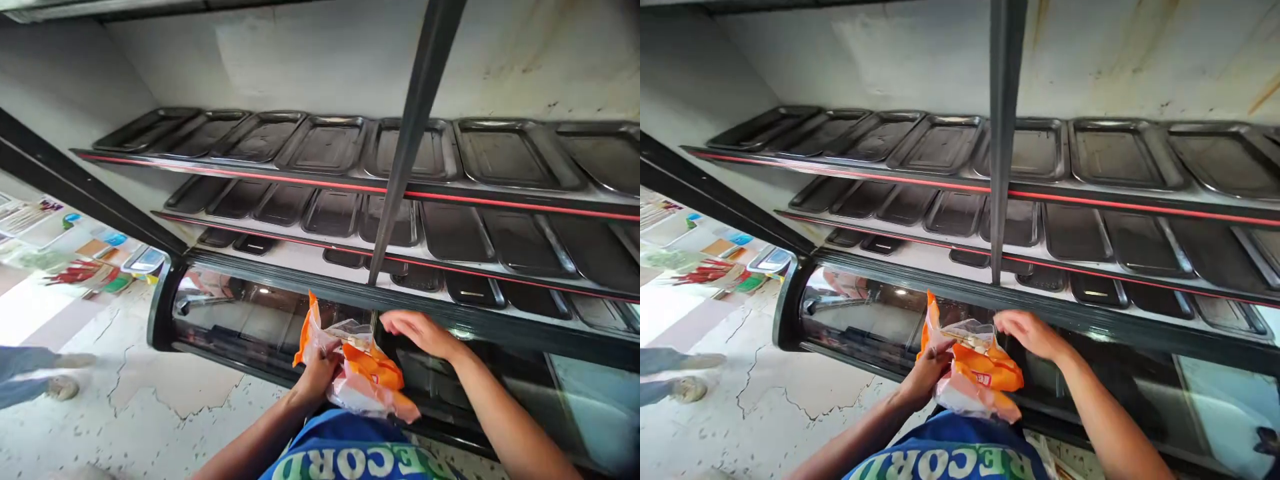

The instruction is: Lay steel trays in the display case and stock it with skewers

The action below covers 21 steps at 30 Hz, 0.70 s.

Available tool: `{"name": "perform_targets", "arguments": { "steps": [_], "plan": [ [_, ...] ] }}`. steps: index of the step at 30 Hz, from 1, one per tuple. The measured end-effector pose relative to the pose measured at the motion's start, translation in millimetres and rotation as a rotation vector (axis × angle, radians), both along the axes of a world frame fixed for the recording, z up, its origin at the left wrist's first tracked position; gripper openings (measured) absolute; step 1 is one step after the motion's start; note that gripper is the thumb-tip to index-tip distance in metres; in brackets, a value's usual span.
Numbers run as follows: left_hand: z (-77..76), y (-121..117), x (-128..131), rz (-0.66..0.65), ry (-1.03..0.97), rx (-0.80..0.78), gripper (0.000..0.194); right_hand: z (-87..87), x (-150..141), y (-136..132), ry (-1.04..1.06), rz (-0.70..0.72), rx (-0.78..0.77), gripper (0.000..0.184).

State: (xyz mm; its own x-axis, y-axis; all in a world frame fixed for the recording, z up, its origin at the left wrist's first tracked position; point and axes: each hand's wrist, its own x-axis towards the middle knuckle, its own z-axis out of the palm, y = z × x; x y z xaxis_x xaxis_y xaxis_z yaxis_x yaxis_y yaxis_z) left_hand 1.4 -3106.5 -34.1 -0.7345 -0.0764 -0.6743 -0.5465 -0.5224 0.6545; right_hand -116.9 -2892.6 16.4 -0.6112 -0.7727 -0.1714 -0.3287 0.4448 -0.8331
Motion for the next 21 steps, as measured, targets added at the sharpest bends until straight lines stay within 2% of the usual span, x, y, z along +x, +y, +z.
{"name": "perform_targets", "arguments": {
  "steps": [1, 4, 6, 8, 9, 11, 13, 14, 17, 19, 21],
  "plan": [
    [-2.5, 1.3, 2.5, -0.007, 0.013, -0.059, 0.045, -21.4, -8.7, -11.8, -0.014, -0.010, -0.011, 0.030],
    [-10.3, -1.0, 9.5, -0.079, 0.061, -0.256, 0.051, -81.0, -8.2, -61.5, -0.100, 0.234, 0.096, 0.021],
    [-14.2, -7.0, 15.4, -0.128, 0.080, -0.362, 0.052, -100.8, 4.5, -87.3, -0.060, 0.230, 0.142, 0.021],
    [-16.8, -13.9, 22.4, -0.138, 0.084, -0.449, 0.053, -102.7, 14.2, -97.6, 0.026, 0.104, 0.119, 0.025],
    [-17.8, -16.6, 25.8, -0.142, 0.081, -0.482, 0.054, -99.8, 16.5, -98.3, 0.042, 0.088, 0.103, 0.026],
    [-19.5, -19.7, 31.5, -0.164, 0.079, -0.525, 0.054, -93.5, 18.3, -97.4, 0.034, 0.214, 0.130, 0.023],
    [-20.5, -19.5, 35.5, -0.208, 0.099, -0.571, 0.050, -93.8, 21.9, -101.0, 0.054, 0.356, 0.265, 0.025],
    [-20.4, -18.7, 37.0, -0.231, 0.112, -0.597, 0.048, -97.3, 25.4, -105.5, 0.088, 0.356, 0.355, 0.029],
    [-16.1, -17.8, 41.1, -0.286, 0.141, -0.689, 0.042, -114.4, 39.9, -123.0, 0.200, 0.152, 0.562, 0.033],
    [-10.8, -21.0, 45.0, -0.307, 0.148, -0.757, 0.041, -123.6, 46.9, -130.5, 0.226, 0.065, 0.612, 0.037],
    [-5.9, -26.9, 50.6, -0.327, 0.169, -0.837, 0.038, -127.1, 49.0, -131.0, 0.233, 0.048, 0.609, 0.035]
  ]
}}
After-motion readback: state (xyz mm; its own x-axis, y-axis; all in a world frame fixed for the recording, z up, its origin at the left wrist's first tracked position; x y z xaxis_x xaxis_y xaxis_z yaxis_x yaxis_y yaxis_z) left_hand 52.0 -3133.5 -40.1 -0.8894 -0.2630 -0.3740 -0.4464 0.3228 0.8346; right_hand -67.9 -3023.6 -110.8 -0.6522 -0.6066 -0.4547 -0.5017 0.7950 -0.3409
